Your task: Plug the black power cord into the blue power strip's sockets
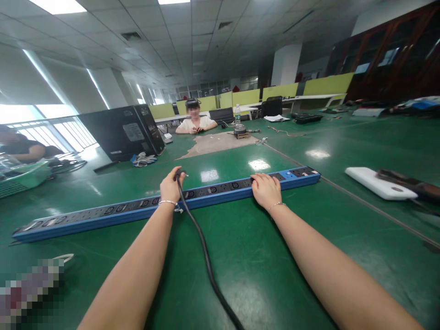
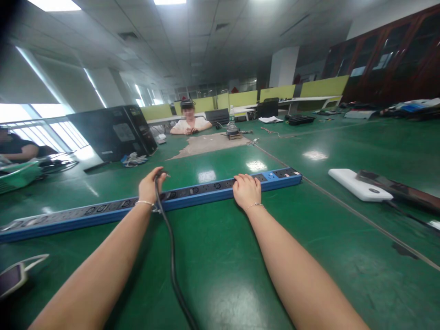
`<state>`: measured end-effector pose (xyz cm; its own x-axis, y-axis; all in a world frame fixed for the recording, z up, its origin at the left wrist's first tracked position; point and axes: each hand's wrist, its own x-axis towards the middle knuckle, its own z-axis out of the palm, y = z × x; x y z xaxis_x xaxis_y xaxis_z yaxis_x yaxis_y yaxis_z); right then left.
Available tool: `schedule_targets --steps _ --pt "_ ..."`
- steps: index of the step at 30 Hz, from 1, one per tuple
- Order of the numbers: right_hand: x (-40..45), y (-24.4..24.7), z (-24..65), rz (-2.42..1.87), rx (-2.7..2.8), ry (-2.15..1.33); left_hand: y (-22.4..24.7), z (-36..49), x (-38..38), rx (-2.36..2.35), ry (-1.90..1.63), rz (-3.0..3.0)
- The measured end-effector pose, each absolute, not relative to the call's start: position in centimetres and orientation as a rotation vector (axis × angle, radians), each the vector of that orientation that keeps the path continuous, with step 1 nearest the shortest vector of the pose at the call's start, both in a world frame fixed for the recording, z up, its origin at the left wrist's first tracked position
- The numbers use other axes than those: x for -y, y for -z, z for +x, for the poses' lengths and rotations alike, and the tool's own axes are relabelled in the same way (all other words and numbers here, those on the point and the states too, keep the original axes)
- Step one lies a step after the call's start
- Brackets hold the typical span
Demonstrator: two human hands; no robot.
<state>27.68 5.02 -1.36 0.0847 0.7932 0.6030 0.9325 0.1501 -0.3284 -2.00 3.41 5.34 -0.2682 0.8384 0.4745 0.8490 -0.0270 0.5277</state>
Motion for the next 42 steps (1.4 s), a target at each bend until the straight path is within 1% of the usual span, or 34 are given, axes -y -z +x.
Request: schedule_targets --steps 3,7,12,19,21,32,38,42 --pt "-5.1 1.4 27.6 -1.666 1.715 0.261 -5.4 -3.8 -3.0 2.101 1.055 -2.181" --pt "-5.3 1.5 27.5 -1.673 1.703 0.282 -4.9 -3.2 -2.2 1.918 0.907 -2.507" --pt "-5.3 1.4 27.6 -1.696 1.724 0.281 -4.2 -1.3 -2.1 1.901 0.877 -2.523" --pt "-5.3 1.5 27.6 -1.69 1.713 0.302 -4.8 0.1 -1.9 1.729 0.561 -2.493" --pt "-5.3 1.5 27.6 -1.694 1.715 0.301 -4.8 0.7 -1.8 1.66 0.522 -2.494" --pt "-5.4 1.6 27.7 -1.645 1.693 0.294 -2.6 0.7 -1.3 1.748 0.686 -2.385" --pt "-5.0 1.1 27.3 -1.736 1.735 0.296 -2.0 1.1 -0.4 1.734 0.71 -2.271" --pt "-4.3 0.7 26.3 -1.646 1.951 0.299 -1.5 1.3 -0.6 1.72 0.782 -2.267"
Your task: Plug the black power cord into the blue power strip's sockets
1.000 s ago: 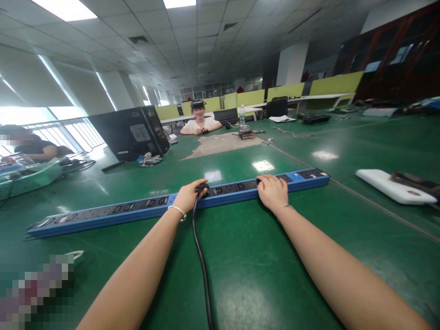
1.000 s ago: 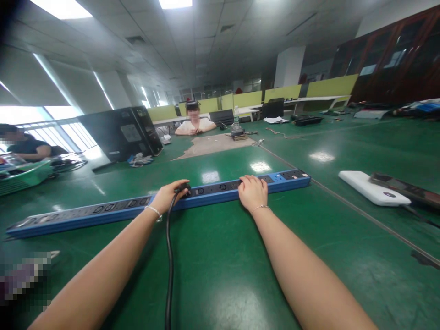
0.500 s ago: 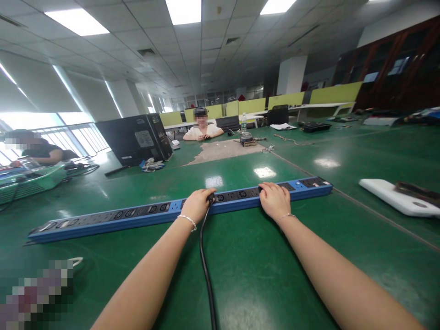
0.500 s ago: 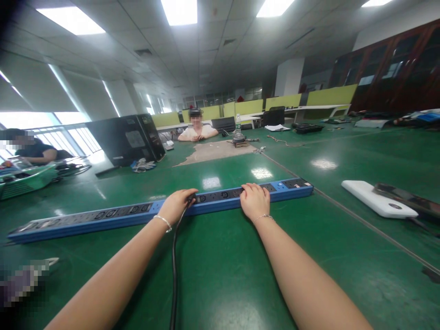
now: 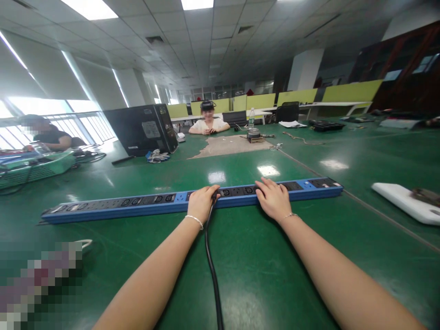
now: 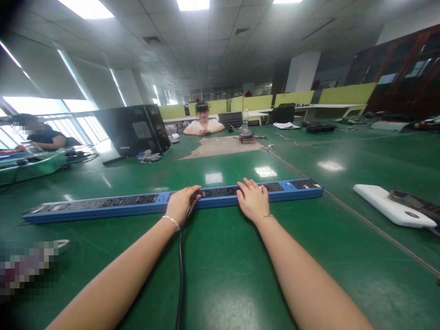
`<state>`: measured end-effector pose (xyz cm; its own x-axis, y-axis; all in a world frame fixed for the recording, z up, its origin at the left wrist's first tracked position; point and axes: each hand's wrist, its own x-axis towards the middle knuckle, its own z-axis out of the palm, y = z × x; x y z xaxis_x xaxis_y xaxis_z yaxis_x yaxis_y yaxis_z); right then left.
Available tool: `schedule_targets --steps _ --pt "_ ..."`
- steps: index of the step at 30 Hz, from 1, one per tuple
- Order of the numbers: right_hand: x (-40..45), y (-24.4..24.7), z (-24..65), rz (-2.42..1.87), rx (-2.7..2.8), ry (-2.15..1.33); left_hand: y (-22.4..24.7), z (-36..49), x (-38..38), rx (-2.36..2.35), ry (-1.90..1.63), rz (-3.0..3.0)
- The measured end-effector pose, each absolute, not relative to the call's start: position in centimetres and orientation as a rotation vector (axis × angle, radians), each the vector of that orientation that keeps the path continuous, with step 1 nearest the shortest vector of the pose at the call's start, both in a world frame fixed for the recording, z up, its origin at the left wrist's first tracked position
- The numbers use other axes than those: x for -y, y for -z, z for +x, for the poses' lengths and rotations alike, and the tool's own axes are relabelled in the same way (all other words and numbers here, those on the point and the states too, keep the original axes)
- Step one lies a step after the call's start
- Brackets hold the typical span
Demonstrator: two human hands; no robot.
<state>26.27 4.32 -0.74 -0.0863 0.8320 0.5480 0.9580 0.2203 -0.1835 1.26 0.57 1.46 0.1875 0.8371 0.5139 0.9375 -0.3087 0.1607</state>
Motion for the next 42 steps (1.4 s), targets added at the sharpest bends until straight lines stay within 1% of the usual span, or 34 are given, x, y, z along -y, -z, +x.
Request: schedule_targets --steps 2,6,10,11,13,15,17,21,27,33,42 --pt "-4.1 0.6 25.9 -1.591 2.056 0.283 -0.8 1.2 -0.8 1.714 0.855 -2.244" --pt "-4.1 0.6 25.7 -1.594 2.07 0.27 -0.1 1.1 -1.3 1.637 1.026 -2.267" --pt "-4.1 0.7 25.8 -1.589 2.052 0.281 -1.8 0.0 -1.3 1.716 1.464 -1.982" --pt "-4.1 0.7 25.8 -1.585 2.05 0.284 -2.4 -0.7 -1.2 1.747 1.524 -1.909" --pt "-4.1 0.7 25.8 -1.576 2.049 0.288 -3.4 -2.8 -0.9 1.815 1.487 -1.885" --pt "-4.1 0.7 25.8 -1.568 2.047 0.29 -3.7 -5.5 -0.4 1.922 1.368 -1.897" --pt "-4.2 0.8 25.8 -1.566 2.042 0.296 -3.3 -8.2 0.0 2.005 1.266 -1.91" --pt "-4.3 0.9 25.8 -1.572 2.032 0.323 -2.1 -11.1 0.5 1.985 1.067 -2.095" --pt "-4.3 1.0 25.8 -1.575 2.037 0.318 -1.9 -10.6 0.2 1.938 0.97 -2.189" --pt "-4.3 1.0 25.7 -1.57 2.035 0.294 -1.3 -10.3 0.3 1.774 0.957 -2.227" --pt "-4.4 1.0 25.8 -1.572 2.031 0.317 -1.8 -10.1 1.1 1.792 0.919 -2.204"
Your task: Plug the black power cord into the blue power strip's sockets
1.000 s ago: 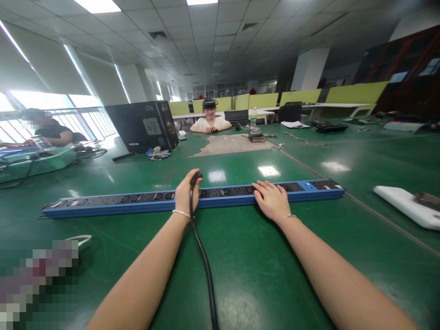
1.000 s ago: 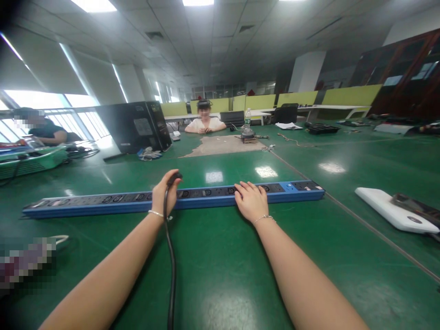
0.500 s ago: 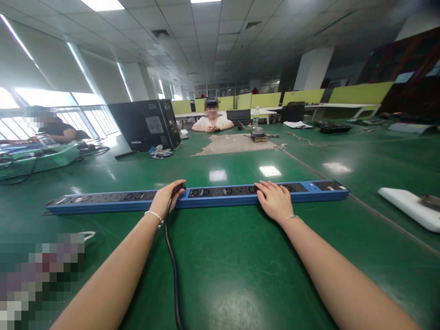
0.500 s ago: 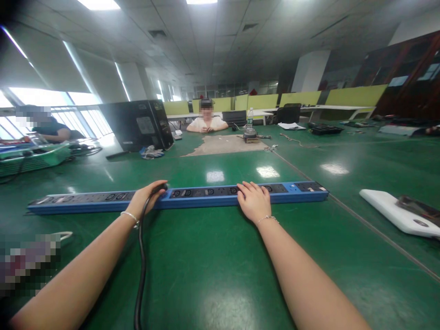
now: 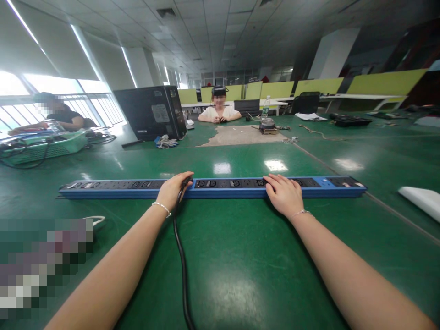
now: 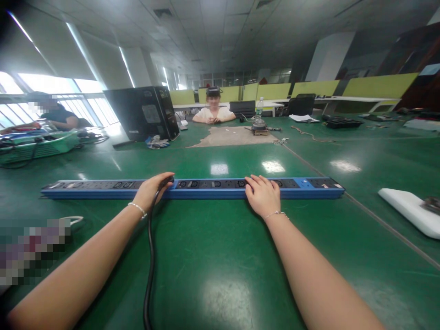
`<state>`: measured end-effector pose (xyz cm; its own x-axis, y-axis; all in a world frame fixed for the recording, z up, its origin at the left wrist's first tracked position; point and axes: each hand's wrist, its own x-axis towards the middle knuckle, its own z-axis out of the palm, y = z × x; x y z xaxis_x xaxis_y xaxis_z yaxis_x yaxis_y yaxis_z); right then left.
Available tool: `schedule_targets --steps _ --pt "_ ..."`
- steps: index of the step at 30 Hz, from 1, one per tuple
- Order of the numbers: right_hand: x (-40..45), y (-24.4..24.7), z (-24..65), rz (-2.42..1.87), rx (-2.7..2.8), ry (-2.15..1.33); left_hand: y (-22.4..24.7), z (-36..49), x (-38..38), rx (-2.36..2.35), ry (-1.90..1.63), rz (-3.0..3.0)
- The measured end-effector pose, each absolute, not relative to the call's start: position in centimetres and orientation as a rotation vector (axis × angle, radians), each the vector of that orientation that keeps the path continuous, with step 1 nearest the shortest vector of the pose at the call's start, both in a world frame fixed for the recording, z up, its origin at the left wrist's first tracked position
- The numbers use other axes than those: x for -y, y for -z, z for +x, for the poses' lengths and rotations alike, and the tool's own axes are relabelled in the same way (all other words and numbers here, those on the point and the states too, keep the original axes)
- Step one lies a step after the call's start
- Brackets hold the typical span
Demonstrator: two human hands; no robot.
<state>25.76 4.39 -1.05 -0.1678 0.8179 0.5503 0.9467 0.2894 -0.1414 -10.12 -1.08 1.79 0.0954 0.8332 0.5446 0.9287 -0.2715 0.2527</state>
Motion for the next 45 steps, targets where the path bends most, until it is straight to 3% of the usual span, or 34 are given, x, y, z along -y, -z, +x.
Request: schedule_targets --steps 7,18,29,35,40,45 --pt "-4.4 1.0 25.8 -1.583 2.033 0.341 -1.4 -10.5 1.3 1.908 1.0 -2.141" --pt "-4.5 1.3 25.8 -1.598 2.028 0.374 -1.6 -10.0 1.2 1.817 0.717 -2.214" --pt "-3.8 0.9 25.0 -1.325 2.349 0.352 -0.9 -9.0 1.4 1.874 1.067 -2.112" --pt "-3.9 1.0 25.1 -1.324 2.344 0.353 -3.1 -14.4 2.2 1.941 1.43 -1.635" --pt "-4.0 1.1 25.0 -1.33 2.334 0.374 -2.5 -21.2 3.7 2.163 1.361 -1.528" --pt "-4.1 1.2 25.2 -1.318 2.346 0.4 -1.5 -22.0 3.7 2.201 1.238 -1.772"
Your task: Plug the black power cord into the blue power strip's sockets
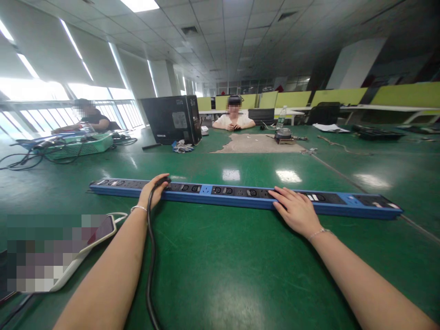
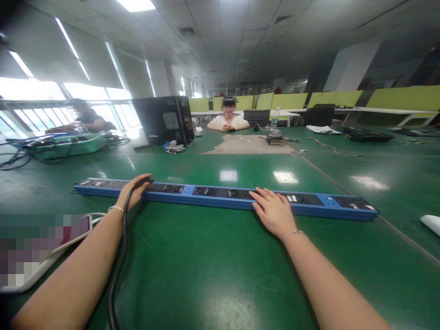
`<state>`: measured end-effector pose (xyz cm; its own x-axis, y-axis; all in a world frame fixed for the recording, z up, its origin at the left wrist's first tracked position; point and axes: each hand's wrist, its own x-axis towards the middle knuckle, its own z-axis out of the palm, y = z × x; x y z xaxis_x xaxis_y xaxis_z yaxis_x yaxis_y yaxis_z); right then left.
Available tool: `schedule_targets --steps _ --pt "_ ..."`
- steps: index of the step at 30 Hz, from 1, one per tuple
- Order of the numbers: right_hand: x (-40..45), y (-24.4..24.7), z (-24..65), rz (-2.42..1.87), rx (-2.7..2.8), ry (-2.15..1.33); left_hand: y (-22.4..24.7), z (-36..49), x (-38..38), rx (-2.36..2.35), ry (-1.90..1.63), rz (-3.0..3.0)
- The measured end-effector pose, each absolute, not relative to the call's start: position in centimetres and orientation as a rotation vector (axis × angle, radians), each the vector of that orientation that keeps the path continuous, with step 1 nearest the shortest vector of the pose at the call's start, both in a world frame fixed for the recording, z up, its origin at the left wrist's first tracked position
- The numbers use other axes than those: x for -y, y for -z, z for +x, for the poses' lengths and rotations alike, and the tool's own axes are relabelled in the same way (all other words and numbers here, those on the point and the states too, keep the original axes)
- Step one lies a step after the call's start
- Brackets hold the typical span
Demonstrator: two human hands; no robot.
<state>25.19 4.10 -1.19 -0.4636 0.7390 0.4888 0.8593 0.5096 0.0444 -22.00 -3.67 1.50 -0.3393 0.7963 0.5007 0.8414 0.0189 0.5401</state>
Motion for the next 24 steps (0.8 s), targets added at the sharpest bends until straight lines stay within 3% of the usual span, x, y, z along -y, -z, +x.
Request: schedule_targets --steps 24 --pt "-4.3 1.3 25.2 -1.309 2.324 0.369 -0.5 -21.0 3.2 2.046 0.895 -2.053"
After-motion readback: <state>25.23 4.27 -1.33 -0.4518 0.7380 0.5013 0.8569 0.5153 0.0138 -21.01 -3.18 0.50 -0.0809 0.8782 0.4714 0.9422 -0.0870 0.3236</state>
